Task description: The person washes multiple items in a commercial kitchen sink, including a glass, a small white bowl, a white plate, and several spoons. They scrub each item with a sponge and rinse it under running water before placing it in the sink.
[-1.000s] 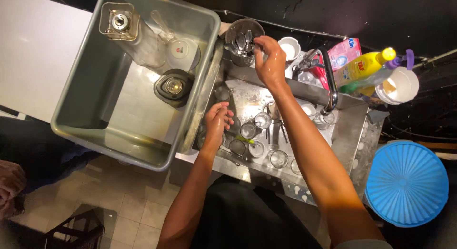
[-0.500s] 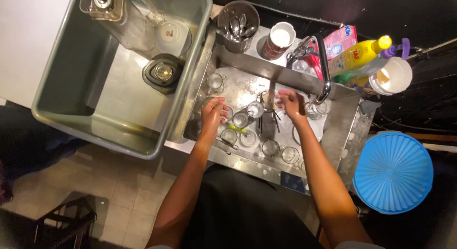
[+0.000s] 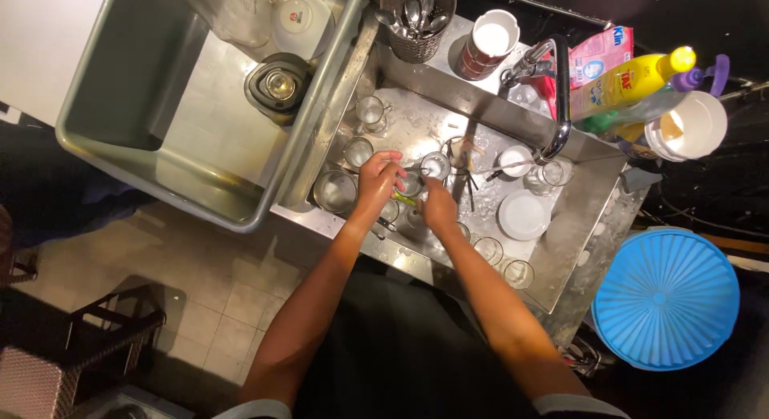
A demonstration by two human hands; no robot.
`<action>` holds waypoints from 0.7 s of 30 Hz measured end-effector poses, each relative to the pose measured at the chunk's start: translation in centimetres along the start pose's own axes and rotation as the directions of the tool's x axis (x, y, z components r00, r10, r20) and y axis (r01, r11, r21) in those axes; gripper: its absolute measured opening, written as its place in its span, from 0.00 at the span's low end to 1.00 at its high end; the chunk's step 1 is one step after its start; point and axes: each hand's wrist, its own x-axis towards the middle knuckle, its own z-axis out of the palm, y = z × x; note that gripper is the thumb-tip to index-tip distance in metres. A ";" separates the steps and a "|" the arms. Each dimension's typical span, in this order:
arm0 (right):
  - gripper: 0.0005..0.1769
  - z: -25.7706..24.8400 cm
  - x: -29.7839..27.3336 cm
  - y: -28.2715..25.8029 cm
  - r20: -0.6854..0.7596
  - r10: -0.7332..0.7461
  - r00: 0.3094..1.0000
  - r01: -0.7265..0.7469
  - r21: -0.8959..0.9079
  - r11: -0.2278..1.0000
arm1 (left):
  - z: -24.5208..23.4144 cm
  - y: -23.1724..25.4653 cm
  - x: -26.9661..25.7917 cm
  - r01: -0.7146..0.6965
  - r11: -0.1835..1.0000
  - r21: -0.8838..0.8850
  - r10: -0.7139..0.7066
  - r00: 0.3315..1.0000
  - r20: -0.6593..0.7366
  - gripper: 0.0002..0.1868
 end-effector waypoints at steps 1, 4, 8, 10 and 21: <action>0.30 0.4 0.2 -0.2 -0.064 -0.132 0.989 0.126 -0.093 0.988 | 0.0 -0.1 -0.2 -0.006 1.000 0.021 0.006 1.000 -0.002 0.14; 0.20 1.0 1.5 0.3 -0.072 -0.206 0.976 0.184 -0.233 0.955 | 0.0 -0.1 -0.7 -0.002 0.998 0.059 0.004 1.000 -0.029 0.14; 0.17 -1.1 2.0 1.6 -0.092 -0.277 0.956 0.249 -0.238 0.939 | -0.2 -0.1 -2.1 -0.012 0.995 0.096 0.016 0.999 -0.044 0.13; 0.15 -3.5 2.7 1.4 -0.251 -0.316 0.915 0.270 -0.204 0.941 | 0.3 0.3 -2.2 -0.001 0.994 0.111 0.007 0.998 -0.057 0.13; 0.09 -17.3 1.6 -2.8 -0.542 -0.135 0.830 0.152 -0.013 0.988 | 8.0 -4.8 0.6 -0.358 0.898 0.254 0.336 0.933 0.129 0.12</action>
